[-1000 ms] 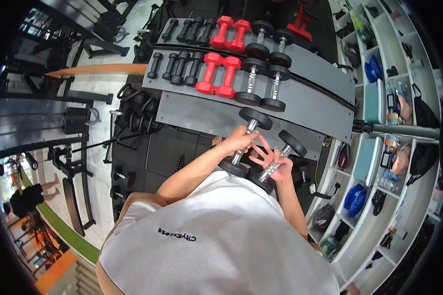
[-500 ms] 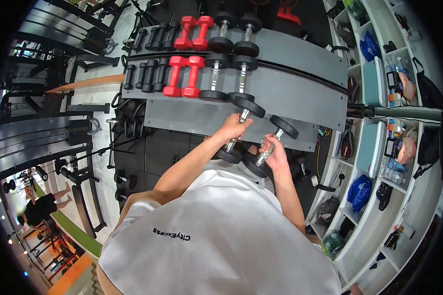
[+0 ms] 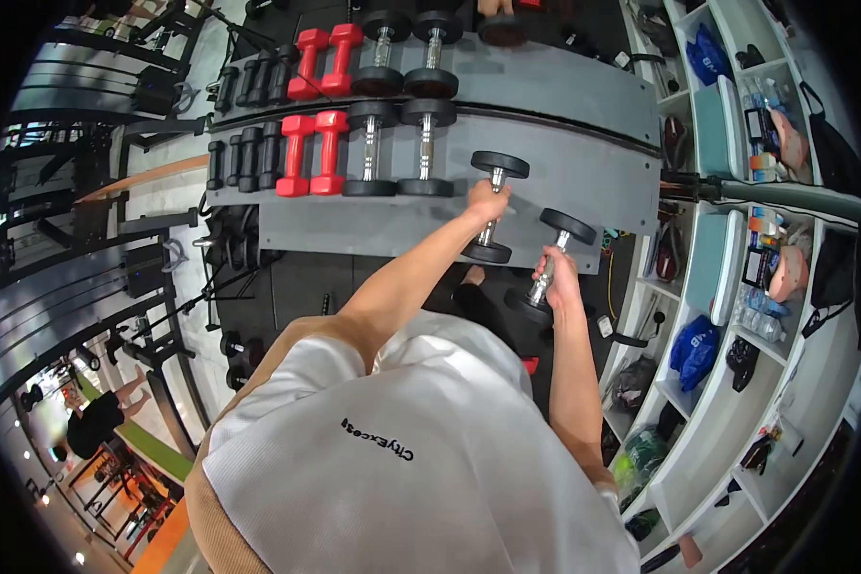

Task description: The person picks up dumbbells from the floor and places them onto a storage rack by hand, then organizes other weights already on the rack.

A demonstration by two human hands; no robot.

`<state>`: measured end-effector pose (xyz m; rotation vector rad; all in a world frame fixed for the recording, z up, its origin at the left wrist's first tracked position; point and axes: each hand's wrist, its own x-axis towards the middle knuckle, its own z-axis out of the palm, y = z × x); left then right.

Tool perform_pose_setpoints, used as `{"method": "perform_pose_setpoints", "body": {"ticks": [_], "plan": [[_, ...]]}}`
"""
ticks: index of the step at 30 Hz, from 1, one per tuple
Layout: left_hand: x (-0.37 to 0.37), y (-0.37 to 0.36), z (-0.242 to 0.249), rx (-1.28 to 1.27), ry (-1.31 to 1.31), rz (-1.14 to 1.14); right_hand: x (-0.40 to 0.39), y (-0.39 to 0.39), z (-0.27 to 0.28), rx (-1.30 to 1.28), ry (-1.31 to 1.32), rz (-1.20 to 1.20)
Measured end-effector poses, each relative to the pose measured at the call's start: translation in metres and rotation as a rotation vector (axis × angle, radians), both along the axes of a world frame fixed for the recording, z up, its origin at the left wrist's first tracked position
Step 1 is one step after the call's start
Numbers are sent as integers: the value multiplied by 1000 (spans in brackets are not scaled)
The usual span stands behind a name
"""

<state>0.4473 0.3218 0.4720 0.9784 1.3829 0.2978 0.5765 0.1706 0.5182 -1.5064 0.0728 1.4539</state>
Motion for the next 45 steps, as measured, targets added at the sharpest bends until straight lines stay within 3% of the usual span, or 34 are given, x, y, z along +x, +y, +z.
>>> {"method": "perform_pose_setpoints", "body": {"ticks": [4,10,19,22,26,29,31,34,41,45], "plan": [[14,53,-56,53,244,-33,2,7,4,-52,-68,-13],[18,81,-94,-43,245,27,-4,16,1,-136,-153,50],[24,76,-67,16,254,-23,14,70,-32,-108,-178,180],[21,63,-59,152,367,-83,30,103,-54,-52,-228,274],[7,15,-38,434,325,-109,61,146,-98,10,-294,426],[5,-17,7,508,311,-220,73,159,-102,-53,-315,443],[6,-30,11,683,530,-647,85,161,-106,-45,-297,441],[17,-23,-14,567,625,-817,93,170,-115,-45,-288,422],[13,-33,-16,729,634,-637,88,185,-127,-8,-217,412],[1,-23,3,637,549,-633,83,183,-134,1,-202,422]]}}
